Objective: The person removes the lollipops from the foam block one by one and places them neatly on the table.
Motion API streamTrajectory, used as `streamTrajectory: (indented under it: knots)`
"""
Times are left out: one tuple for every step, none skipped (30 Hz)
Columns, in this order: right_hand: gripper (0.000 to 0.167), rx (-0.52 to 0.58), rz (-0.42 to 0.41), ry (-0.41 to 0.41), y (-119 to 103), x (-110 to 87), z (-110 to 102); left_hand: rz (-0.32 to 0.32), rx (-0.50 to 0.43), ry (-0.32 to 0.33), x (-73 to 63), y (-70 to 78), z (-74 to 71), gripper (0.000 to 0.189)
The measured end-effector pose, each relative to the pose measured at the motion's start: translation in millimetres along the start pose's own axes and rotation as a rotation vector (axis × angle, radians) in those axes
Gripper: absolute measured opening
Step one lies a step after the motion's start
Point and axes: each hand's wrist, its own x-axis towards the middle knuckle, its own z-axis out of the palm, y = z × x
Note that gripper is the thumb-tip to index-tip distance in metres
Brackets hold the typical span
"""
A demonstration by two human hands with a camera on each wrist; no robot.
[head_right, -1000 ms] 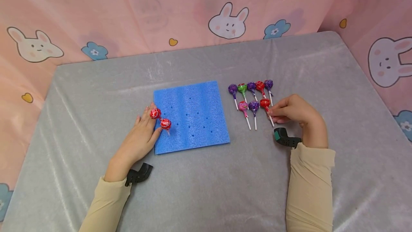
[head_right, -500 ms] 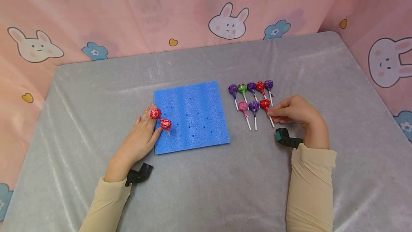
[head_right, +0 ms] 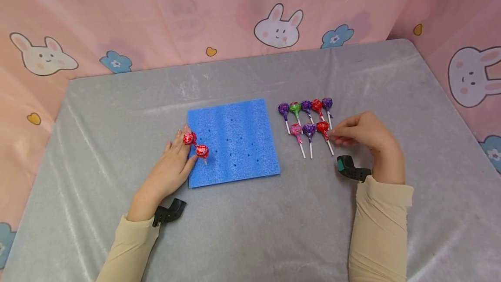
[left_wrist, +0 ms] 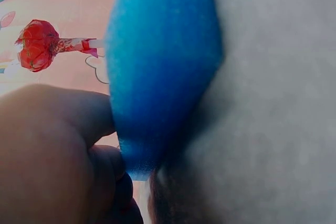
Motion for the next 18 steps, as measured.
streamTrajectory:
  knots:
    - [0.037,0.002,-0.005,0.011,-1.0,-1.3,-0.4,0.000,0.000,0.000,0.0,0.0,0.0,0.061]
    - [0.037,0.003,-0.009,0.022,-2.1,-2.6,-0.7,0.000,0.000,0.000,0.0,0.1,0.0,0.061]
    - [0.038,0.006,-0.015,0.029,-3.0,-3.5,-0.8,0.000,0.000,0.000,-0.1,0.1,0.0,0.062]
    - [0.039,0.007,-0.019,0.036,-4.1,-4.8,-1.0,0.000,0.001,0.000,0.0,0.1,0.1,0.062]
    - [0.040,0.011,-0.021,0.042,-5.1,-5.8,-1.1,-0.001,0.001,0.000,-0.1,0.1,0.1,0.062]
    - [0.041,0.017,-0.024,0.045,-6.0,-6.5,-1.0,-0.001,0.002,0.000,-0.1,0.1,0.2,0.062]
    - [0.042,0.022,-0.026,0.051,-7.1,-7.3,-1.1,-0.001,0.002,0.000,-0.2,0.1,0.2,0.062]
    - [0.042,0.028,-0.031,0.055,-8.1,-7.9,-1.1,-0.002,0.003,0.000,-0.2,0.1,0.3,0.062]
    - [0.041,0.033,-0.036,0.059,-9.0,-8.4,-1.2,-0.002,0.003,0.000,-0.2,0.0,0.3,0.062]
    - [0.041,0.041,-0.041,0.062,-10.1,-8.9,-1.1,-0.003,0.004,0.000,-0.2,-0.1,0.4,0.062]
    - [0.041,0.044,-0.042,0.063,-11.1,-9.1,-1.0,-0.003,0.005,0.000,-0.2,-0.2,0.5,0.062]
    - [0.041,0.044,-0.047,0.066,-12.3,-9.3,-0.7,-0.004,0.005,0.000,-0.2,-0.2,0.5,0.062]
    - [0.042,0.045,-0.052,0.071,-13.4,-9.3,-0.2,-0.004,0.006,0.000,-0.1,-0.3,0.5,0.062]
    - [0.044,0.037,-0.048,0.077,-15.0,-9.4,0.7,-0.004,0.007,0.000,0.0,-0.5,0.7,0.062]
    - [0.046,0.025,-0.047,0.086,-16.5,-9.4,1.8,-0.003,0.008,0.000,-0.1,-0.6,0.8,0.062]
    - [0.048,0.016,-0.048,0.092,-18.3,-9.2,3.1,-0.003,0.008,0.000,0.0,-0.7,0.9,0.062]
    - [0.050,0.016,-0.049,0.095,-20.1,-9.1,4.5,-0.002,0.009,-0.001,-0.1,-0.8,0.9,0.062]
    - [0.050,0.017,-0.056,0.102,-21.8,-8.9,6.2,-0.002,0.010,-0.002,0.0,-0.8,1.0,0.062]
